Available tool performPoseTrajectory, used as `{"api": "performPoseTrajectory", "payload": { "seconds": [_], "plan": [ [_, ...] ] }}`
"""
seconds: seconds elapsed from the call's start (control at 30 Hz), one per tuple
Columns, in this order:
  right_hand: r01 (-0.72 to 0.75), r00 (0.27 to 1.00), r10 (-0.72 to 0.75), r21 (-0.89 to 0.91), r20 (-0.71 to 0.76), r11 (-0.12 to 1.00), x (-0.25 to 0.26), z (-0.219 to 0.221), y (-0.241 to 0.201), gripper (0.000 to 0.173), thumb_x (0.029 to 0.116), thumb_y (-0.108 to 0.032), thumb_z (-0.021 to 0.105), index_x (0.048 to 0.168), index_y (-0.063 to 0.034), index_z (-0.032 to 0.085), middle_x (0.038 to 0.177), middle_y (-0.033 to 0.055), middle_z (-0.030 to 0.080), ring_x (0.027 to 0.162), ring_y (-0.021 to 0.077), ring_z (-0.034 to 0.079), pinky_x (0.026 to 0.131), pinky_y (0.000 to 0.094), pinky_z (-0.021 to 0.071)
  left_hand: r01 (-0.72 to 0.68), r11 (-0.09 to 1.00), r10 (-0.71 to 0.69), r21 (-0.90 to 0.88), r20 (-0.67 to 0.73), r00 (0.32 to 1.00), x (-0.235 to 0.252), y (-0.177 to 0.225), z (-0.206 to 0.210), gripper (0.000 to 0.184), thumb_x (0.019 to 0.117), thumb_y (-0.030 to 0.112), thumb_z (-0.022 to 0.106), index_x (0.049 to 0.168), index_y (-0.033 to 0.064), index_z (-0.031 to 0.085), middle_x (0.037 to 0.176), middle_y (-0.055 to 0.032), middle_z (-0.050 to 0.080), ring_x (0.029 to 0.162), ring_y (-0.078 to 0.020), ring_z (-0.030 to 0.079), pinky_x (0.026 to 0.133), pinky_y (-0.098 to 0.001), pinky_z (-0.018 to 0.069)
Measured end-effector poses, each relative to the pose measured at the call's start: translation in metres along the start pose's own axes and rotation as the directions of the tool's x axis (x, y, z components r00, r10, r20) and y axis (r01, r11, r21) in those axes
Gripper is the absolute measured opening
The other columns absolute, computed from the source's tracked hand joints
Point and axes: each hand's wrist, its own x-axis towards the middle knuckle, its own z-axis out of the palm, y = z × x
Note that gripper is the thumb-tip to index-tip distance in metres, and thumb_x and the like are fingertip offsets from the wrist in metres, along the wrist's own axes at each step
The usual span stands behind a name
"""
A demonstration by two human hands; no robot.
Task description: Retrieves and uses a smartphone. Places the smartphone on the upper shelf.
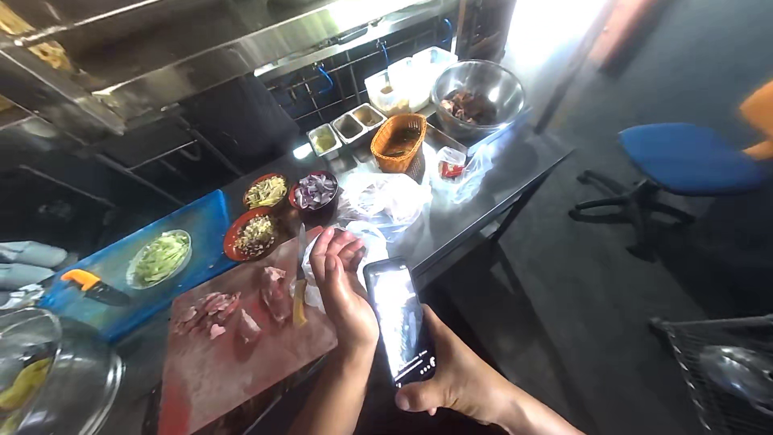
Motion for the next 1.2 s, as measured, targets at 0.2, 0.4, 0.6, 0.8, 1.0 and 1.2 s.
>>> {"api": "performPoseTrajectory", "payload": {
  "seconds": [0.2,0.4,0.6,0.8,1.0,1.2],
  "plan": [
    [0.053,0.998,-0.051,-0.048,0.043,0.997,-0.005,-0.002,-0.003,0.096,0.0699,-0.003,0.088,0.146,-0.0151,0.031,0.125,0.0052,0.065,0.094,0.017,0.072,0.063,0.0319,0.064,-0.02,1.0,0.02,-0.001,0.008,1.0,0.0,0.003,-0.003,0.051,0.1075,0.038,0.021,0.144,0.0086,0.043,0.125,-0.0056,0.066,0.109,-0.0182,0.068,0.098,-0.0353,0.0559],
    [0.078,0.994,-0.073,-0.051,0.082,0.996,-0.009,-0.004,-0.008,0.093,0.073,0.005,0.08,0.148,-0.0145,0.03,0.13,0.0053,0.063,0.106,0.0187,0.071,0.071,0.0346,0.0655,-0.03,0.999,0.03,-0.034,0.021,0.999,0.0,0.006,-0.004,0.052,0.1081,0.04,0.023,0.144,0.0081,0.043,0.123,-0.0059,0.068,0.11,-0.0183,0.068,0.097,-0.0341,0.0554],
    [0.084,0.98,-0.113,0.173,0.163,0.981,-0.012,-0.005,-0.011,0.089,0.0788,0.009,0.076,0.15,-0.0177,0.029,0.134,0.0087,0.061,0.114,0.0279,0.069,0.074,0.0439,0.0666,-0.031,0.996,0.033,-0.08,0.033,0.999,0.002,0.008,-0.007,0.052,0.109,0.034,0.016,0.144,0.0073,0.044,0.119,-0.0049,0.07,0.106,-0.0187,0.07,0.095,-0.0342,0.0577],
    [0.132,0.975,-0.152,0.126,0.161,0.983,-0.012,-0.002,-0.012,0.086,0.0796,0.008,0.075,0.148,-0.0156,0.029,0.133,0.0073,0.062,0.111,0.0256,0.07,0.074,0.0423,0.067,-0.048,0.994,0.054,-0.099,0.061,0.997,0.004,0.014,-0.007,0.052,0.1091,0.036,0.019,0.145,0.008,0.045,0.119,-0.0047,0.07,0.105,-0.0188,0.07,0.095,-0.0341,0.0572],
    [0.185,0.968,-0.194,0.068,0.157,0.98,-0.011,-0.001,-0.011,0.087,0.0789,0.01,0.075,0.149,-0.0118,0.028,0.133,0.0072,0.061,0.11,0.0233,0.071,0.077,0.0405,0.0668,-0.068,0.992,0.074,-0.104,0.063,0.995,0.005,0.017,-0.008,0.052,0.1089,0.037,0.021,0.143,0.0071,0.047,0.119,-0.0058,0.071,0.105,-0.0203,0.07,0.095,-0.0347,0.0576],
    [0.224,0.959,-0.228,0.041,0.168,0.974,-0.01,0.001,-0.012,0.09,0.0776,0.012,0.076,0.15,-0.0097,0.027,0.135,0.0068,0.061,0.113,0.0214,0.069,0.084,0.0396,0.0658,-0.07,0.989,0.081,-0.133,0.079,0.994,0.005,0.018,-0.011,0.051,0.1096,0.043,0.025,0.143,0.012,0.049,0.122,-0.0023,0.07,0.107,-0.0199,0.07,0.098,-0.0366,0.0572]
  ]
}}
